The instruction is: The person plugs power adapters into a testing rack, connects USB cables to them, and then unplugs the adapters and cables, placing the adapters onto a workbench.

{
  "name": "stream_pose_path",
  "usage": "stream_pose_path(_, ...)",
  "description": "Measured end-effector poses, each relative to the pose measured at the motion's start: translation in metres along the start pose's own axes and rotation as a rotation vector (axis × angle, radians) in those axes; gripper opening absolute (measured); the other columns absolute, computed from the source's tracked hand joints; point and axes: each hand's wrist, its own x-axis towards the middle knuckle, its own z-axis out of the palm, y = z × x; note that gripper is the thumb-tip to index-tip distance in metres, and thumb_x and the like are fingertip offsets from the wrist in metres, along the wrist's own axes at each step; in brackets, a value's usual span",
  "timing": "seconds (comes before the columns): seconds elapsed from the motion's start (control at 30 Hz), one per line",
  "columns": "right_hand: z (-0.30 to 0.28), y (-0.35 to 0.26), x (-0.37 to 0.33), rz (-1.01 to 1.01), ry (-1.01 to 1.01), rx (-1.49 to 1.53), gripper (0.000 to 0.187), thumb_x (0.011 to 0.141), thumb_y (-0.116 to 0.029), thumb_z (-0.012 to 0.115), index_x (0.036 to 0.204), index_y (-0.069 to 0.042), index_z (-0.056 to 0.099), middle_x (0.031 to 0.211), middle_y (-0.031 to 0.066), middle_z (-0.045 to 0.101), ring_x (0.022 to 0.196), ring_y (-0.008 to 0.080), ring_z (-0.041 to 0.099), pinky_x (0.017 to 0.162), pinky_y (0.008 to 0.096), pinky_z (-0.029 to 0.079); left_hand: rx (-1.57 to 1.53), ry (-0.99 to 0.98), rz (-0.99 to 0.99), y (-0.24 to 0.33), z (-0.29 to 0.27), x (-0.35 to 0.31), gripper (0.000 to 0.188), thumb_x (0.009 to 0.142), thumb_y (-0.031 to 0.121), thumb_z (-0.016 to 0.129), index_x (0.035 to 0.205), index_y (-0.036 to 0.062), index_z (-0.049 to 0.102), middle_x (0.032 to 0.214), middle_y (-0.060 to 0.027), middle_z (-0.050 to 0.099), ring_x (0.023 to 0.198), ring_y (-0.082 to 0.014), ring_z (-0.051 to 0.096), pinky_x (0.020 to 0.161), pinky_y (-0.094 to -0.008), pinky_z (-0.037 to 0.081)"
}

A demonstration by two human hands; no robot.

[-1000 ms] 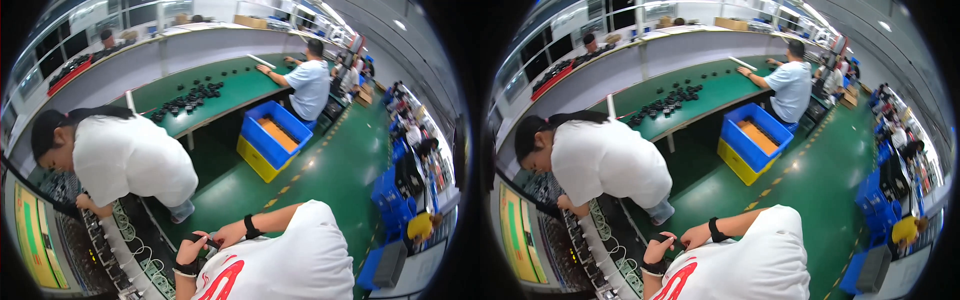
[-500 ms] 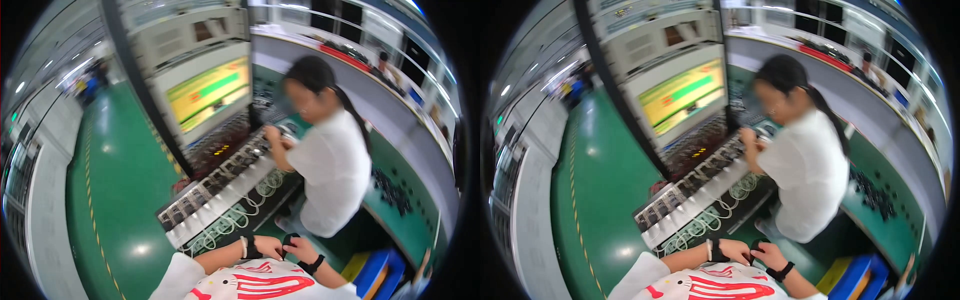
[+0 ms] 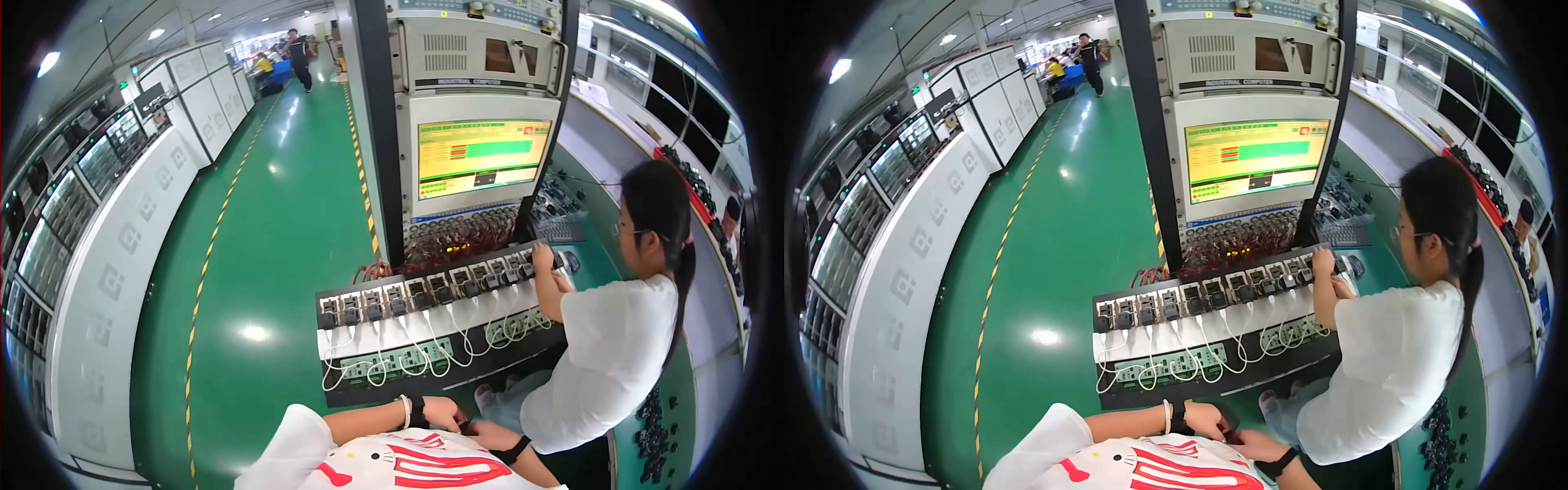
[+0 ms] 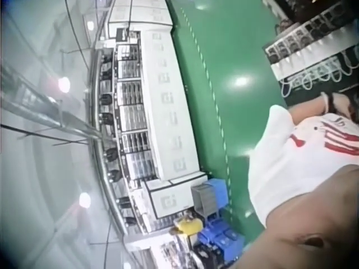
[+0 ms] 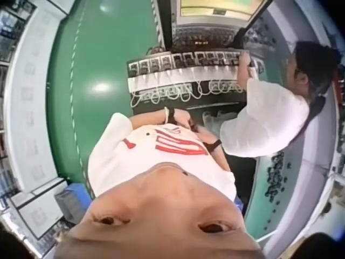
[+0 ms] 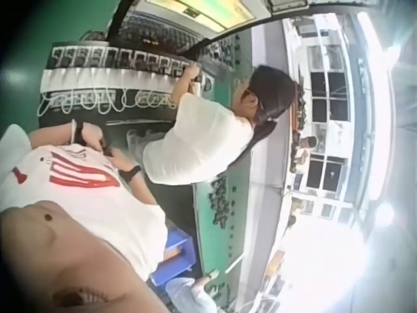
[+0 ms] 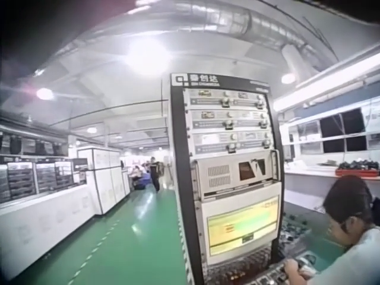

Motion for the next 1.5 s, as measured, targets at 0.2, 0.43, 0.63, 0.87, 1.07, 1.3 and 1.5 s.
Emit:
stream_pose_path(0.2,0.011,0.021,0.030,0.040,0.048,0.236,0.032,0.086,-0.020,0.064,0.105,0.006,0.060,0.092,0.0064,0.064,0.084,0.0107,0.057,0.075,0.0251,0.045,0.117,0.218,0.075,-0.004,0.000,-0.008,0.031,0.066,0.023,0.068,0.092,0.0071,0.067,0.080,-0.0147,0.066,0.077,-0.0296,0.063,0.065,-0.0363,0.049)
stream_pose_path(0.43,-0.004,-0.010,0.054,-0.200,0.277,0.059,0.011,0.082,-0.006,0.064,0.088,0.002,0.063,0.073,-0.0001,0.059,0.071,0.0069,0.051,0.066,0.0239,0.044,-0.218,0.632,-0.026,0.033,-0.019,-0.072,0.020,0.081,0.023,0.060,0.089,0.0040,0.063,0.079,-0.0131,0.061,0.074,-0.0273,0.060,0.067,-0.0366,0.047)
stream_pose_path(0.63,-0.049,-0.065,0.060,-0.456,0.700,0.116,0.019,0.088,-0.012,0.052,0.079,0.001,0.063,0.065,0.0065,0.060,0.061,0.0123,0.055,0.057,0.0270,0.043,-0.153,1.061,-0.231,-0.037,0.000,-0.127,0.021,0.087,0.022,0.058,0.091,0.0011,0.062,0.081,-0.0101,0.063,0.072,-0.0186,0.059,0.068,-0.0297,0.047)
stream_pose_path(0.87,-0.061,-0.124,0.010,-0.579,0.883,0.307,0.024,0.092,-0.014,0.048,0.078,0.003,0.060,0.066,0.0033,0.054,0.060,0.0097,0.049,0.057,0.0228,0.038,-0.395,1.013,-0.343,-0.072,0.043,-0.122,0.020,0.088,0.020,0.059,0.092,0.0006,0.062,0.076,-0.0052,0.062,0.070,-0.0117,0.057,0.065,-0.0265,0.046)
stream_pose_path(1.07,-0.043,-0.170,-0.076,-1.213,0.956,-0.036,0.012,0.082,-0.005,0.051,0.075,0.000,0.059,0.069,0.0058,0.060,0.054,0.0162,0.051,0.048,0.0273,0.039,-0.087,0.808,-0.360,-0.087,0.036,-0.082,0.025,0.085,0.025,0.058,0.091,0.0017,0.063,0.073,-0.0085,0.062,0.067,-0.0161,0.059,0.063,-0.0298,0.047)
stream_pose_path(1.3,-0.016,-0.242,-0.119,-1.389,0.754,-0.398,0.015,0.078,-0.017,0.058,0.081,-0.004,0.066,0.079,0.0113,0.062,0.060,0.0228,0.057,0.053,0.0343,0.047,-0.188,0.573,-0.290,-0.081,0.037,-0.023,0.030,0.084,0.031,0.058,0.087,0.0020,0.063,0.077,-0.0131,0.064,0.073,-0.0269,0.062,0.067,-0.0353,0.048)
stream_pose_path(1.5,-0.023,-0.266,-0.103,-1.599,0.513,-0.529,0.016,0.066,-0.012,0.059,0.078,-0.001,0.062,0.074,0.0076,0.058,0.053,0.0170,0.051,0.043,0.0245,0.037,-0.250,0.497,-0.460,-0.140,0.069,-0.044,0.029,0.086,0.030,0.058,0.095,0.0030,0.063,0.086,-0.0072,0.066,0.081,-0.0161,0.061,0.075,-0.0297,0.047)
